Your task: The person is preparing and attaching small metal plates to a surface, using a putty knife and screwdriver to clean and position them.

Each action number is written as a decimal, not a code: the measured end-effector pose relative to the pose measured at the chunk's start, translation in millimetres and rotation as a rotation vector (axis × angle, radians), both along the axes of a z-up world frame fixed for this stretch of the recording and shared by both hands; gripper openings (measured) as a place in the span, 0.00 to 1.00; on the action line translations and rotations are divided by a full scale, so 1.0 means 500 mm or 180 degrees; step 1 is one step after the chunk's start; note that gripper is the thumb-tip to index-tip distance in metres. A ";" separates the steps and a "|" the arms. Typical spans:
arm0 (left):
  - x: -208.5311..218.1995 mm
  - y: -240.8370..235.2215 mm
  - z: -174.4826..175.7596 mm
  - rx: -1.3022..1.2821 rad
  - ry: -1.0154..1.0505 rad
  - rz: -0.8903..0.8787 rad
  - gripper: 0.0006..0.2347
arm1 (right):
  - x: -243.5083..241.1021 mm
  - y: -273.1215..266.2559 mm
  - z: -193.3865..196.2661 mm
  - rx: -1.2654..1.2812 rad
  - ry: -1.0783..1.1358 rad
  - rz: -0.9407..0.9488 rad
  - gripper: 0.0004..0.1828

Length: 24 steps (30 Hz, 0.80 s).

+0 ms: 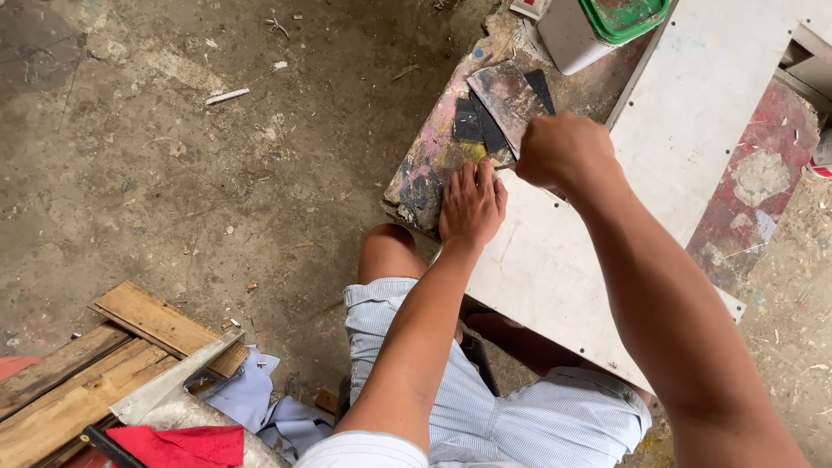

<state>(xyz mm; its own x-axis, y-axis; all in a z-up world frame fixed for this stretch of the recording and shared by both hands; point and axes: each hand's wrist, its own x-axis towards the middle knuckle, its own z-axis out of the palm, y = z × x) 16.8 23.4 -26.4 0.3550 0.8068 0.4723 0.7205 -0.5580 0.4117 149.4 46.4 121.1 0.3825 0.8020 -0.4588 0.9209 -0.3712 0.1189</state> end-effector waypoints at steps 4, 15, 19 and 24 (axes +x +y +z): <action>-0.009 -0.003 0.032 -0.0168 -0.0048 -0.0097 0.14 | 0.031 0.068 -0.082 -0.0002 -0.0536 0.0754 0.13; -0.024 -0.007 0.045 -0.1146 0.0275 -0.0386 0.14 | -0.050 0.056 0.071 -0.0650 -0.0959 0.1893 0.21; 0.004 0.016 0.056 -0.1481 0.0273 -0.0413 0.11 | -0.040 0.042 0.062 0.0053 -0.0670 0.1628 0.23; -0.003 0.023 0.062 -0.0614 0.0443 -0.0312 0.06 | -0.063 0.012 0.003 0.3867 0.0097 0.1337 0.07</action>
